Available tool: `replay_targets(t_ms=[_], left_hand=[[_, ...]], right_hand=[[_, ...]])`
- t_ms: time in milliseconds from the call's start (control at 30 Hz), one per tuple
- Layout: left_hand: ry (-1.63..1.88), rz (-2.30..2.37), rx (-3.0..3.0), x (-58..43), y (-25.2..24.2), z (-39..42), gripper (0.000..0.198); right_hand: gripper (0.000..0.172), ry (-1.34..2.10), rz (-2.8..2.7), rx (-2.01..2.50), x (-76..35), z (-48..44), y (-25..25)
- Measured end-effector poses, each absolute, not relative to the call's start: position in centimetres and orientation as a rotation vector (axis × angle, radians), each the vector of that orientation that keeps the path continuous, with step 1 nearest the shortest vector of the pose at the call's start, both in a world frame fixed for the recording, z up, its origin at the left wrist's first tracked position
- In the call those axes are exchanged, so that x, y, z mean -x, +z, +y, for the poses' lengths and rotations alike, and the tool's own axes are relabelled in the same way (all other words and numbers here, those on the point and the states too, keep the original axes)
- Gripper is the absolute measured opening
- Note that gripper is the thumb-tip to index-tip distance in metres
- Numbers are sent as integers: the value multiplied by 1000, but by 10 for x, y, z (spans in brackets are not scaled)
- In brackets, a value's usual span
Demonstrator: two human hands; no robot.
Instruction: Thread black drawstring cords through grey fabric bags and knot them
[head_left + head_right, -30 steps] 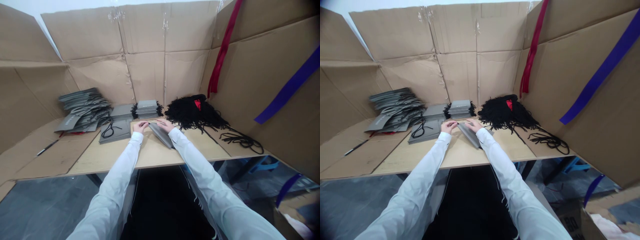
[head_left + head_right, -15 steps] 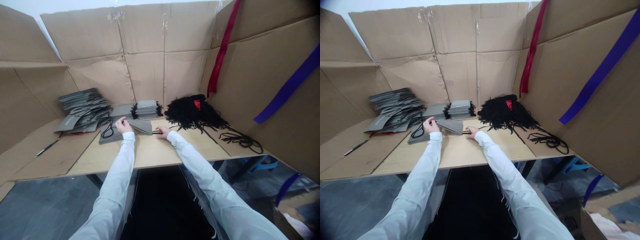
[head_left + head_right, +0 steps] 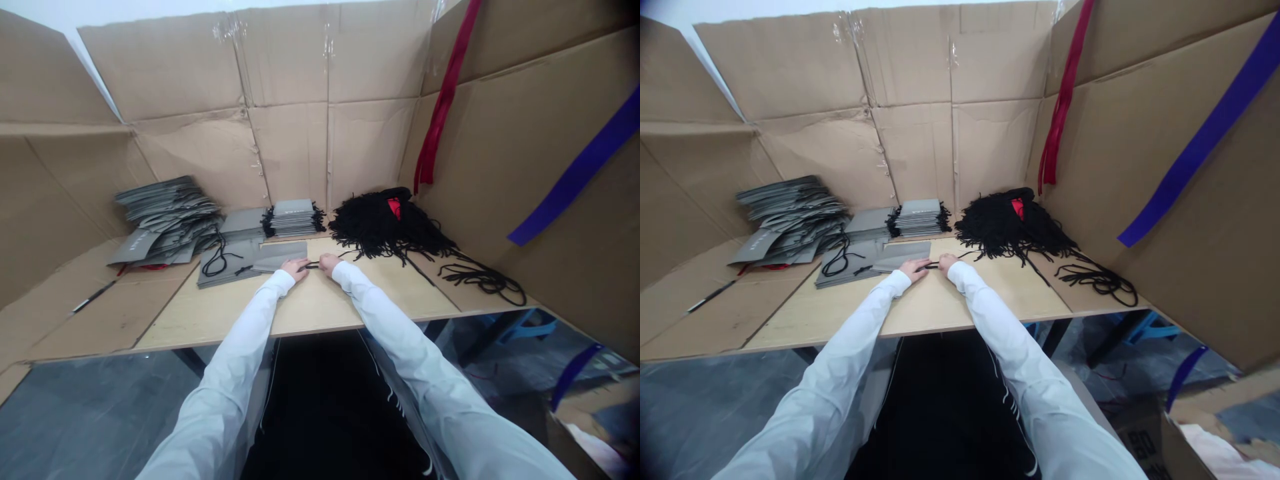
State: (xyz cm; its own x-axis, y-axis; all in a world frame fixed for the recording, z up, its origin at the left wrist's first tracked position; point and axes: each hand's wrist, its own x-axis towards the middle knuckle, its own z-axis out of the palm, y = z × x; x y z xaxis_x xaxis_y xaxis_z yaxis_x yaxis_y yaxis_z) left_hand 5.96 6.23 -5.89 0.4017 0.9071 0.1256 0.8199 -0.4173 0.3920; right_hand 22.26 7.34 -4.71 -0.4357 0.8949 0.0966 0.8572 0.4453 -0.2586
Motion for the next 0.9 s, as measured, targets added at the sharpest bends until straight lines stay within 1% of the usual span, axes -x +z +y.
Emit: replay_targets(t_ms=[67,133,200,267,400,533,633,733,833,900], left_hand=[[412,1539,-2373,-60,-60,60,50],[380,1553,-2379,-61,-59,57,62],[353,1569,-2388,-63,-58,54,72],[321,1584,-2395,-64,-58,52,76],[290,1592,-2402,-64,-58,52,78],[275,1616,-2395,-64,-57,51,78],[275,1648,-2387,-67,-56,46,77],[320,1689,-2376,-73,-57,39,76],[356,1759,-2348,-80,-58,33,77],[390,1788,-2336,-83,-57,32,75]], right_hand=[[21,265,-2433,1552,-226,76,-48],[21,284,-2393,1572,-228,79,-48],[16,300,-2357,1577,-231,80,-47],[10,393,-2308,1547,-233,81,-44],[2,790,-2120,1446,-243,83,-38],[12,1103,-1853,1391,-257,89,-39],[17,1225,-1714,1327,-263,94,-44],[18,1308,-1585,1241,-264,96,-46],[16,1310,-1529,1241,-263,95,-42],[15,1248,-1551,1263,-263,92,-37]])
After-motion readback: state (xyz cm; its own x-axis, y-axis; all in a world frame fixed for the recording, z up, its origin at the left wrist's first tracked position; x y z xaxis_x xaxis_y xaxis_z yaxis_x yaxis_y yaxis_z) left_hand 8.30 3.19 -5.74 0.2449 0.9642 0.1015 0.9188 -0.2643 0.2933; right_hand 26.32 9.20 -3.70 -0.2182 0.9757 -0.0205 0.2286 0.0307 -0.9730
